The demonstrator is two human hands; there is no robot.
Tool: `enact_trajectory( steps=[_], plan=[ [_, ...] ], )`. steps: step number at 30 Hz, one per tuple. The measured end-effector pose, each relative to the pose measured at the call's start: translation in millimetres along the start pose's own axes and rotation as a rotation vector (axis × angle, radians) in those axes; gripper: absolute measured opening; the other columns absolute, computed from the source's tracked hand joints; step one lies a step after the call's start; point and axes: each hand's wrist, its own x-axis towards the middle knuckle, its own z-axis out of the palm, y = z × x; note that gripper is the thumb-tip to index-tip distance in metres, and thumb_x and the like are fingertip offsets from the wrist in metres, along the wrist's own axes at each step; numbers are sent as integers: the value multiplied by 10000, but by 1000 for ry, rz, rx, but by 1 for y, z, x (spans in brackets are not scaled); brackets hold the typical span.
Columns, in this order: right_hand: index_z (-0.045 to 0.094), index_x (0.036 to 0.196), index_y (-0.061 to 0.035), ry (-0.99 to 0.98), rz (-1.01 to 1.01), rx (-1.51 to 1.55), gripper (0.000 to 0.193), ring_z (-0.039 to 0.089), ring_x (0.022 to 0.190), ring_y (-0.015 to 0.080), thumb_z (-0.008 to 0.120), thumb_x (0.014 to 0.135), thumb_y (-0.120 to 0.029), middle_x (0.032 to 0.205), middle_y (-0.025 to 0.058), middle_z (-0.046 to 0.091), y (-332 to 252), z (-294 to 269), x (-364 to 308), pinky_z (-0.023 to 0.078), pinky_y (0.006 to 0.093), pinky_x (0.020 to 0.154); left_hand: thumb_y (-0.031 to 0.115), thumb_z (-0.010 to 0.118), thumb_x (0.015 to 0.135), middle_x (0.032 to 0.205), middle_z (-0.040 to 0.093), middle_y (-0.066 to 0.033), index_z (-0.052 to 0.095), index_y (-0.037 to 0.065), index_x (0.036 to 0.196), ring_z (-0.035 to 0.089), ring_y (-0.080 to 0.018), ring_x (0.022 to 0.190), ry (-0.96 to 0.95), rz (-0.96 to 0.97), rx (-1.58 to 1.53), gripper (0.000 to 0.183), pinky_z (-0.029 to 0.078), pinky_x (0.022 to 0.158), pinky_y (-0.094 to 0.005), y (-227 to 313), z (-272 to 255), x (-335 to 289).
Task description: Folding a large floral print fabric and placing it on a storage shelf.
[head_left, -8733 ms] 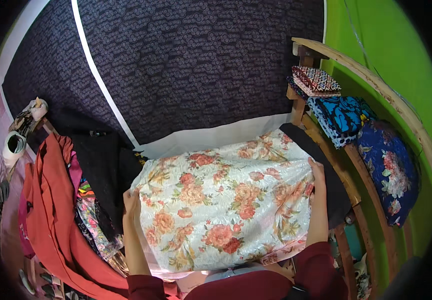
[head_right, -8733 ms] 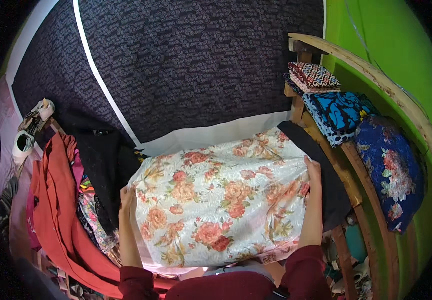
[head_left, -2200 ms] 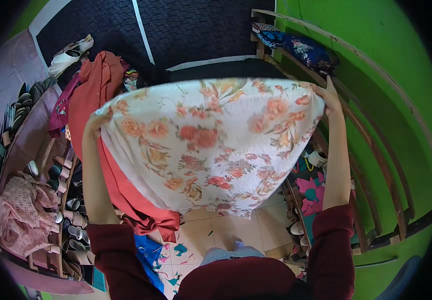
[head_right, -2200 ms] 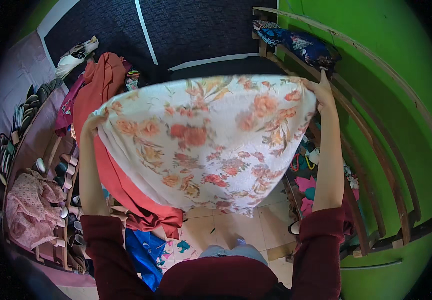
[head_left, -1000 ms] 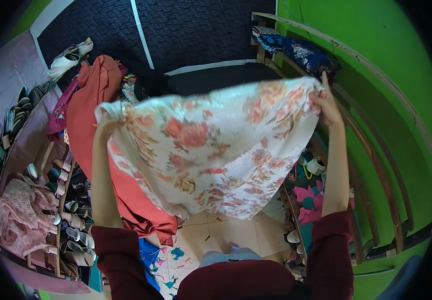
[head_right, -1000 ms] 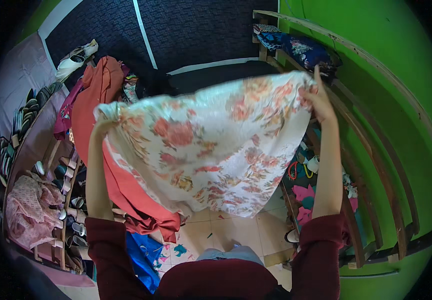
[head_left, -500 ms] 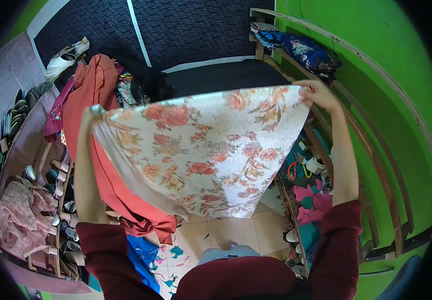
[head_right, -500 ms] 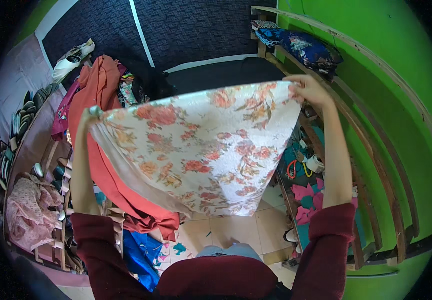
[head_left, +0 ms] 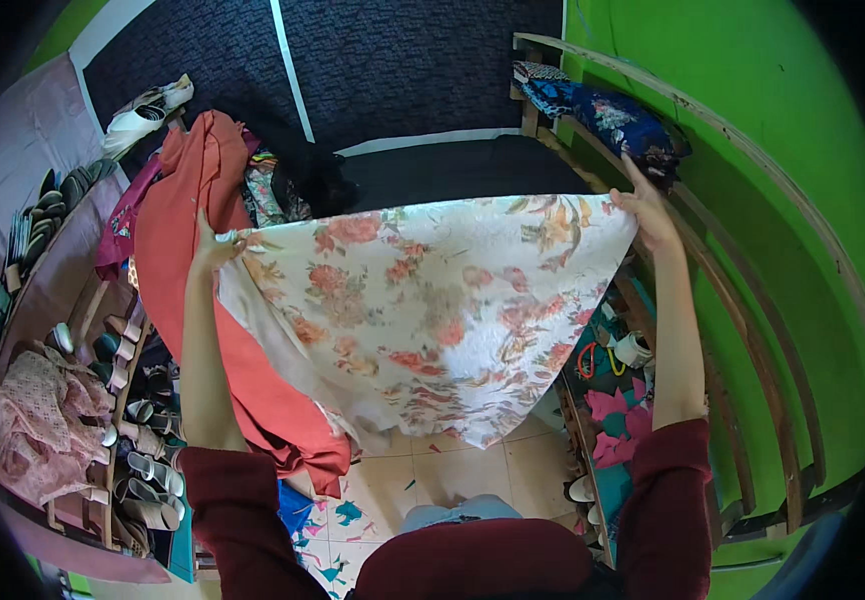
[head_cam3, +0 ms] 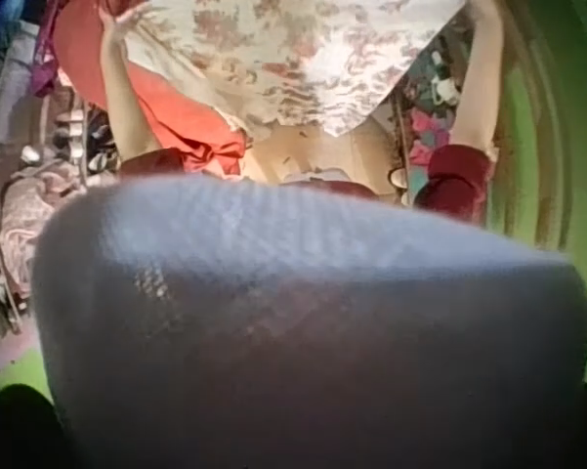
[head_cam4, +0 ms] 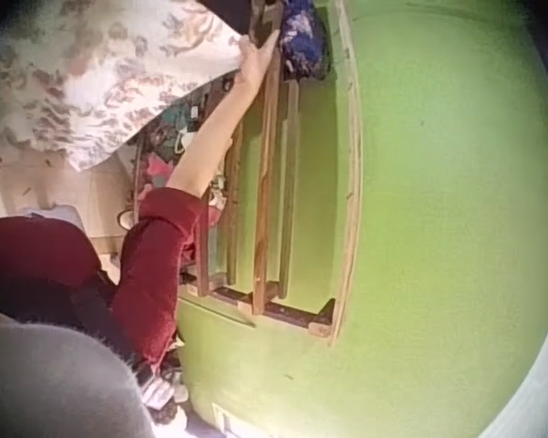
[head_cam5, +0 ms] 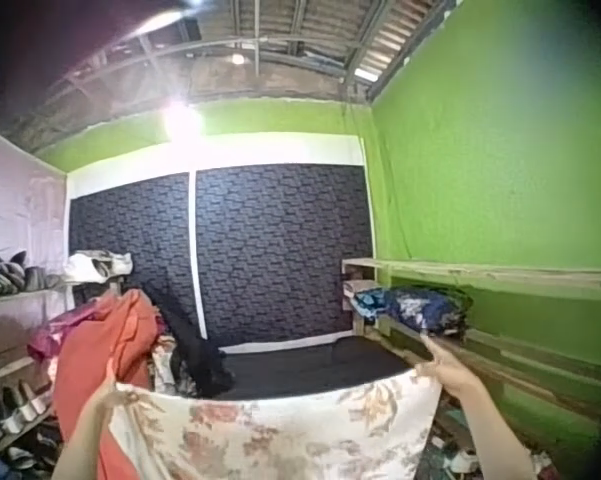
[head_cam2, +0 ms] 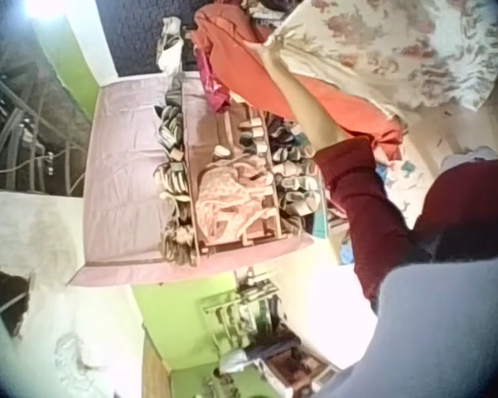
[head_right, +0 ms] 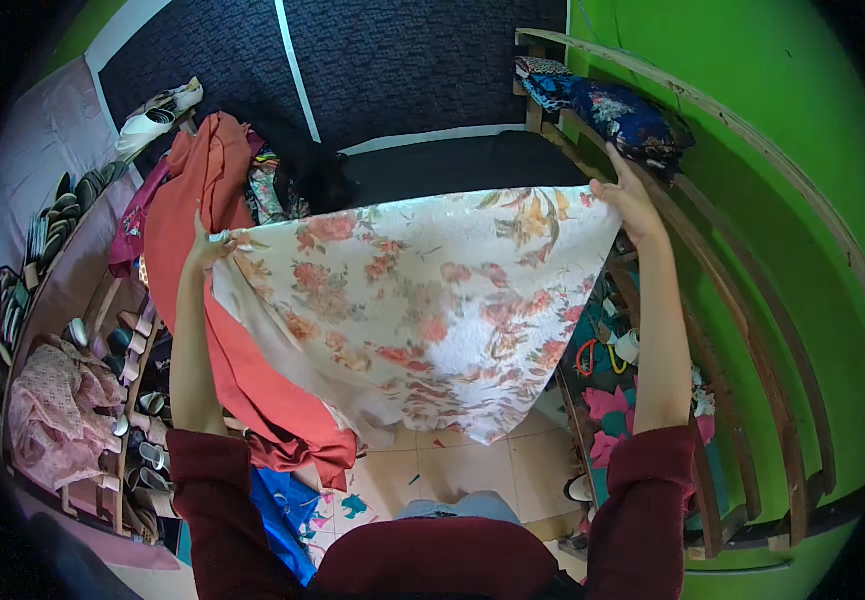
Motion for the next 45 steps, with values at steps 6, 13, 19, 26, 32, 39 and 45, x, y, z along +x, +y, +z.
enact_trajectory(
  steps=[6, 13, 19, 26, 32, 39, 45],
  plan=[
    [557, 1126, -43, 181, -219, 68, 339, 577, 738, 92, 628, 802, -110, 871, 22, 620, -19, -4, 23, 462, 217, 684, -128, 473, 738, 1045, 558, -27, 492, 10, 1206, 534, -89, 810, -3, 343, -222, 488, 450, 674, -202, 34, -18, 7],
    [549, 1124, -21, 27, -344, -23, 348, 557, 909, 128, 622, 807, -146, 947, 51, 609, -46, -9, -3, 453, 254, 760, -156, 470, 660, 970, 614, -27, 567, 2, 1117, 579, -105, 839, -48, 511, 13, 493, 454, 678, -215, 63, -47, 3],
    [643, 892, -8, -41, -101, -961, 203, 592, 783, 215, 615, 773, -170, 846, 116, 642, -1, -17, 11, 444, 312, 714, -9, 670, 679, 794, 639, -125, 611, -71, 924, 609, -156, 773, 202, 310, 758, 260, 459, 662, -265, -20, 2, 13],
    [652, 930, -23, 268, -490, -978, 222, 603, 777, 219, 615, 783, -186, 863, 102, 649, 35, -17, 11, 440, 287, 713, 149, 642, 727, 827, 626, -183, 644, 24, 885, 604, -331, 782, 258, 294, 943, 201, 462, 680, -395, -13, 30, -5],
    [635, 900, 30, 378, -337, -264, 200, 510, 797, 77, 602, 826, -152, 849, 21, 606, 46, 1, -18, 398, 208, 714, 123, 558, 779, 873, 625, -182, 629, 18, 921, 605, -309, 817, 452, 288, 785, 190, 457, 727, -379, -14, 32, -38],
    [561, 976, 33, 454, -581, 232, 205, 536, 813, 120, 586, 838, -117, 917, 57, 571, 71, 4, -68, 425, 238, 726, 0, 482, 830, 973, 581, -118, 535, -50, 988, 548, -194, 892, 941, 712, -129, 174, 440, 798, -292, -50, 53, -84],
    [548, 838, -27, 227, -829, 552, 76, 532, 702, 139, 580, 809, -89, 841, 84, 559, 45, 15, -122, 427, 249, 620, 124, 515, 775, 950, 503, -99, 411, 25, 1118, 518, -207, 894, 1049, 868, -528, 372, 455, 793, -336, -54, 25, -126]
  ],
)
